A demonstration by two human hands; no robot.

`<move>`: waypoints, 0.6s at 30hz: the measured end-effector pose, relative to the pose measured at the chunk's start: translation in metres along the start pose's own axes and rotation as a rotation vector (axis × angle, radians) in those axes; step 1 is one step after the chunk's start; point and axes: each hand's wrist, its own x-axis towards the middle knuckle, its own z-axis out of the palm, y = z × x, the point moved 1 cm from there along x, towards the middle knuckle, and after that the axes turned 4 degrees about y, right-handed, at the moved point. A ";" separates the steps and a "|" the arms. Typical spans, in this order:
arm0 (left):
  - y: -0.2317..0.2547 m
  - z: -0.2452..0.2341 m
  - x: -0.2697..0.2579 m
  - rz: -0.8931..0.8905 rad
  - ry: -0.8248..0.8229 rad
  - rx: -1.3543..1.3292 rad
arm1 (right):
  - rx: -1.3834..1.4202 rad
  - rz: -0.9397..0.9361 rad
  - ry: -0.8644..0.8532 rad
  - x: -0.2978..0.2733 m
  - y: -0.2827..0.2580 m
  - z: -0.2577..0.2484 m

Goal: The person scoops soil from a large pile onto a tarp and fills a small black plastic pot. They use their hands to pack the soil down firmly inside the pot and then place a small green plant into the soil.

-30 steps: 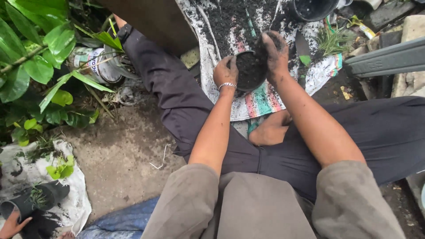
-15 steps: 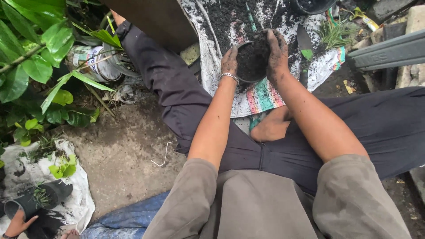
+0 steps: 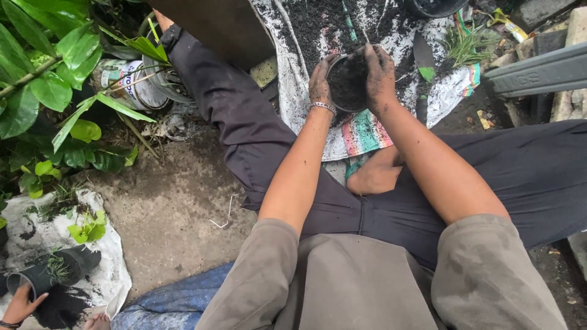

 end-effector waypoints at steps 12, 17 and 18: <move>-0.007 -0.001 0.006 -0.128 -0.069 -0.169 | -1.171 -0.860 -0.078 -0.006 -0.021 -0.020; -0.014 -0.015 0.014 -0.073 -0.159 -0.315 | -1.325 -0.775 -0.452 -0.032 0.022 -0.028; -0.015 -0.018 0.017 -0.034 -0.206 -0.342 | -1.372 -0.674 -0.678 -0.036 0.041 -0.030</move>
